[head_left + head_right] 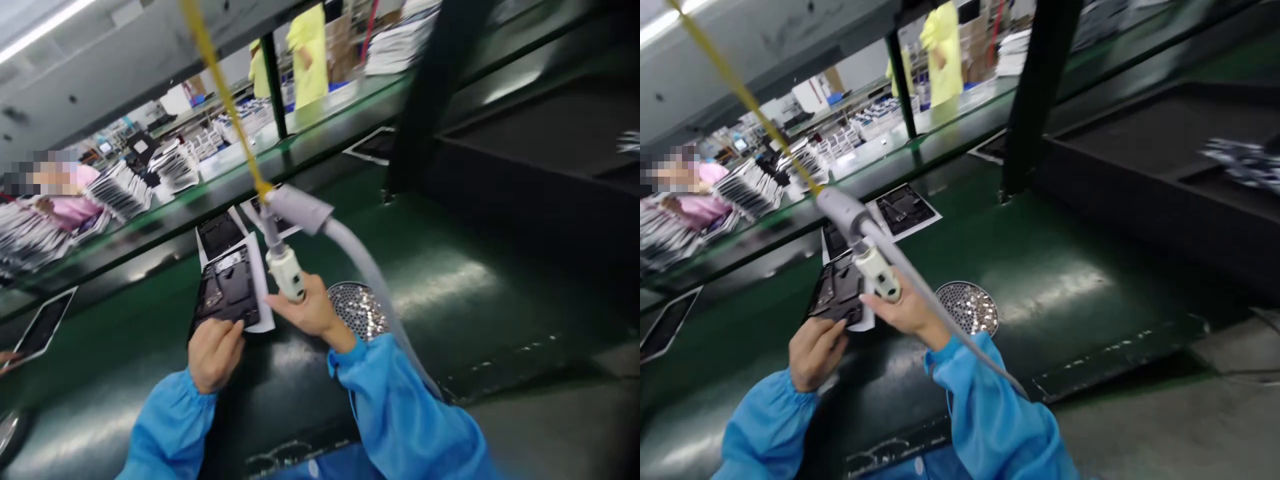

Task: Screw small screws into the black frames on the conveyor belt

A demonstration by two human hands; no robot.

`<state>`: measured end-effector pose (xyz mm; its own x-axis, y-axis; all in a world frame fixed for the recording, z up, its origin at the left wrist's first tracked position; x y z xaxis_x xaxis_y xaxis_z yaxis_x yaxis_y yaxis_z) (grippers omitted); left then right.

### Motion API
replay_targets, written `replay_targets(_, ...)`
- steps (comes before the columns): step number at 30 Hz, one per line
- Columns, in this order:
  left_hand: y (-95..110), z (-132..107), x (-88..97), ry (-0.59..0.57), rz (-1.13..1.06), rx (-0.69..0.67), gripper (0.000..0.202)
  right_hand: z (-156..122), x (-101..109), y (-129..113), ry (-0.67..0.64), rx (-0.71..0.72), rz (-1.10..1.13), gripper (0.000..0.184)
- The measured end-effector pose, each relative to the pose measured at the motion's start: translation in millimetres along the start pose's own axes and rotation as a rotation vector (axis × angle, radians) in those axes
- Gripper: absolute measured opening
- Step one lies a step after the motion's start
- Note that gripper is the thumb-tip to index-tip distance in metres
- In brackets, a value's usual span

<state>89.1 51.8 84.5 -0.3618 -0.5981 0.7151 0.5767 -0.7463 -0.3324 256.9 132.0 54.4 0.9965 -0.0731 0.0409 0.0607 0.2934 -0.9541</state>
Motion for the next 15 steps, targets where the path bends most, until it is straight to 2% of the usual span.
replay_targets(3, 39.0, 11.9, -18.5, -0.025, -0.108, -0.009, 0.014, 3.7, 20.9, 4.2, 0.093, -0.007, -0.034, 0.036)
replay_targets(7, 68.6, 5.9, -58.6, -0.194, -0.161, 0.053, 0.016, 6.5, 49.7, 11.4, 0.278, -0.032, -0.117, 0.021)
replay_targets(9, 73.4, -3.9, -75.2, -0.285, -0.219, 0.114, 0.021, 8.3, 59.3, 11.9, 0.298, -0.040, -0.099, 0.015)
replay_targets(11, 72.4, -14.1, -86.5, -0.356, -0.282, 0.172, 0.027, 9.8, 67.9, 10.6, 0.297, -0.045, -0.058, 0.017)
replay_targets(15, 62.3, -26.7, -96.9, -0.430, -0.389, 0.228, 0.027, 7.3, 85.5, 8.6, 0.307, -0.021, -0.013, 0.017)
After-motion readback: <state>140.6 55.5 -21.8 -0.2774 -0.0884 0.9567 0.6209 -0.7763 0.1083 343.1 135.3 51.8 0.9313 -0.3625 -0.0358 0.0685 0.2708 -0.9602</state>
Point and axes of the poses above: each hand's wrist, its own z-axis towards the middle knuckle, its own x-axis out of the back of the hand, y = z × x, the point moved 8 cm from there along z, towards the middle knuckle, and after that the axes turned 7 degrees about -x, right-handed, at the moved point
